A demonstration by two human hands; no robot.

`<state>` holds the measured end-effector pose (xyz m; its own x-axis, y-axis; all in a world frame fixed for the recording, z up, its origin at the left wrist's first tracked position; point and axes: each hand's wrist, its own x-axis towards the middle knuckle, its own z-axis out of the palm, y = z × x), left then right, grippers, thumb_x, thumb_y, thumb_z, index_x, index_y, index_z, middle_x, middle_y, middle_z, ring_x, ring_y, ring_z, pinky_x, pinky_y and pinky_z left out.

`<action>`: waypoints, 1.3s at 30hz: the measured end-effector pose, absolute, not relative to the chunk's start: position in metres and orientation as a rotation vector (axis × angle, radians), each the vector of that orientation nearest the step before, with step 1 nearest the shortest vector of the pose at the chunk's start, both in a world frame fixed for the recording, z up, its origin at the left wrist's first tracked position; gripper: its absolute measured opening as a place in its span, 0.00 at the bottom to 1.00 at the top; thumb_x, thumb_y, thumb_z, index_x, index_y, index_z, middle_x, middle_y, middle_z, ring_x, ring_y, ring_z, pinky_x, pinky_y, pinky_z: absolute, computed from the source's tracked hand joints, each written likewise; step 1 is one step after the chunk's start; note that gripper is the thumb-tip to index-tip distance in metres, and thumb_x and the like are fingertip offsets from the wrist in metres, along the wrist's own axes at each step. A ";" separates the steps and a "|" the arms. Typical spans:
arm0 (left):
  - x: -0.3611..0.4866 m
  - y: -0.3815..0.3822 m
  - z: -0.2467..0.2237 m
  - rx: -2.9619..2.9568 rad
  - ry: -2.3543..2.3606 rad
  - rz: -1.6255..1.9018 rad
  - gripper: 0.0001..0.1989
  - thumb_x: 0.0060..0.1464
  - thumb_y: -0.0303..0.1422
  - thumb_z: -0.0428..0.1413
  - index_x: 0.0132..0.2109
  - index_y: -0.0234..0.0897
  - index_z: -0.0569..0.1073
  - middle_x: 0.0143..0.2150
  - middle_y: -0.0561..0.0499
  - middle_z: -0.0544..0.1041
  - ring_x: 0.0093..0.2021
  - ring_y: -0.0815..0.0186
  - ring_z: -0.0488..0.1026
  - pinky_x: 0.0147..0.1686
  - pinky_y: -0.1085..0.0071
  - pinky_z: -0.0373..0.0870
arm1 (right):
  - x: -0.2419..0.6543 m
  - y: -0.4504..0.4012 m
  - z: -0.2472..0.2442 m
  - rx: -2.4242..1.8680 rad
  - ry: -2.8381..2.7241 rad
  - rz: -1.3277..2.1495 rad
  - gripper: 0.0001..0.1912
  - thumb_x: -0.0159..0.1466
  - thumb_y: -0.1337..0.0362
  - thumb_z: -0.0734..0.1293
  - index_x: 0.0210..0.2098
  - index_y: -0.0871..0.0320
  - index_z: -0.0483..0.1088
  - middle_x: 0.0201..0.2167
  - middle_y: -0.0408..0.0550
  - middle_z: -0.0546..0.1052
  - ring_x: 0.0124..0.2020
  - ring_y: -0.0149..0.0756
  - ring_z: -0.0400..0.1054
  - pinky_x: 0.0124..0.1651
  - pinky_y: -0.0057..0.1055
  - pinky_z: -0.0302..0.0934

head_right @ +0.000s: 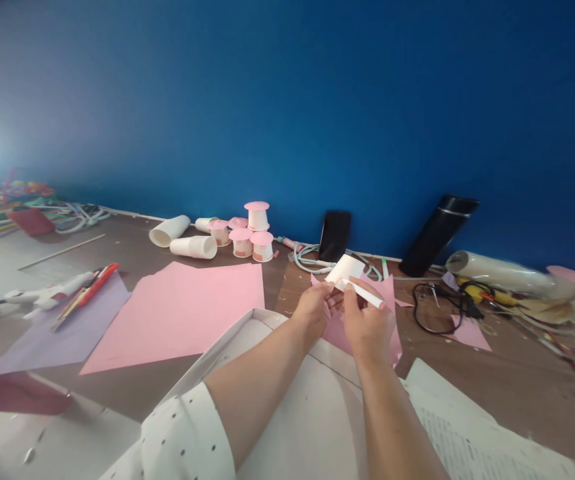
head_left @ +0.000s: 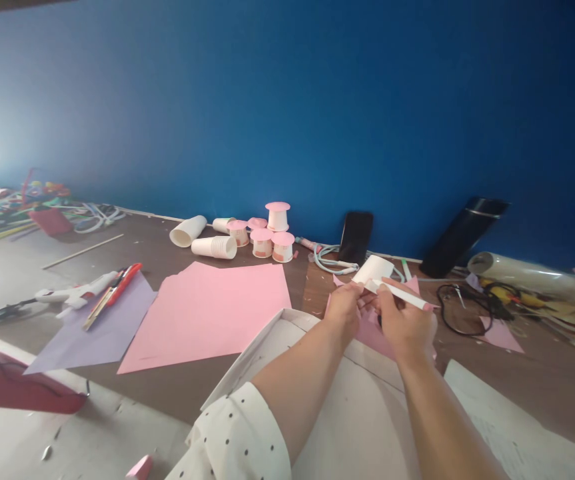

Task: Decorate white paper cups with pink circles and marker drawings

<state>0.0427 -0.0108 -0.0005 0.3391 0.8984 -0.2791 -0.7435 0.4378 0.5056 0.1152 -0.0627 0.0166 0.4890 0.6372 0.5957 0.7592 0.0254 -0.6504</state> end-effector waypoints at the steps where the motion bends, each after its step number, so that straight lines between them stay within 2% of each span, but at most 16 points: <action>1: 0.043 -0.011 -0.001 0.308 0.566 1.094 0.05 0.51 0.22 0.54 0.34 0.31 0.74 0.29 0.46 0.78 0.27 0.66 0.75 0.32 0.72 0.70 | 0.115 -0.063 0.017 -1.678 -1.206 -0.141 0.21 0.59 0.54 0.61 0.40 0.59 0.79 0.30 0.54 0.79 0.35 0.45 0.73 0.37 0.36 0.64; 16: 0.043 -0.009 -0.002 0.249 0.573 1.109 0.05 0.53 0.22 0.53 0.33 0.31 0.73 0.29 0.45 0.77 0.27 0.67 0.75 0.32 0.71 0.72 | 0.118 -0.061 0.012 -1.670 -1.193 -0.139 0.21 0.59 0.53 0.62 0.41 0.59 0.79 0.31 0.55 0.80 0.36 0.46 0.73 0.39 0.38 0.64; 26: 0.041 -0.011 0.000 0.237 0.585 1.100 0.02 0.50 0.23 0.56 0.32 0.31 0.72 0.32 0.44 0.78 0.28 0.66 0.75 0.35 0.70 0.72 | 0.117 -0.062 0.014 -1.671 -1.195 -0.145 0.22 0.59 0.52 0.61 0.40 0.60 0.79 0.31 0.55 0.80 0.37 0.46 0.74 0.39 0.38 0.65; 33: 0.041 -0.010 0.000 0.242 0.580 1.096 0.04 0.52 0.22 0.53 0.34 0.30 0.72 0.31 0.44 0.77 0.28 0.66 0.75 0.33 0.71 0.71 | 0.117 -0.062 0.014 -1.688 -1.183 -0.114 0.22 0.59 0.52 0.62 0.41 0.59 0.79 0.31 0.54 0.80 0.36 0.46 0.73 0.39 0.38 0.64; 39: 0.040 -0.010 0.001 0.232 0.588 1.100 0.04 0.51 0.21 0.53 0.34 0.30 0.72 0.31 0.44 0.78 0.28 0.65 0.76 0.36 0.69 0.72 | 0.118 -0.062 0.014 -1.689 -1.171 -0.107 0.23 0.58 0.52 0.62 0.42 0.60 0.79 0.29 0.54 0.79 0.37 0.47 0.73 0.41 0.40 0.64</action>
<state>0.0401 -0.0102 0.0011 0.3209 0.8875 -0.3307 -0.7684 0.4481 0.4569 0.1176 -0.0620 0.0136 0.5206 0.6396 0.5656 0.7315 0.0075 -0.6818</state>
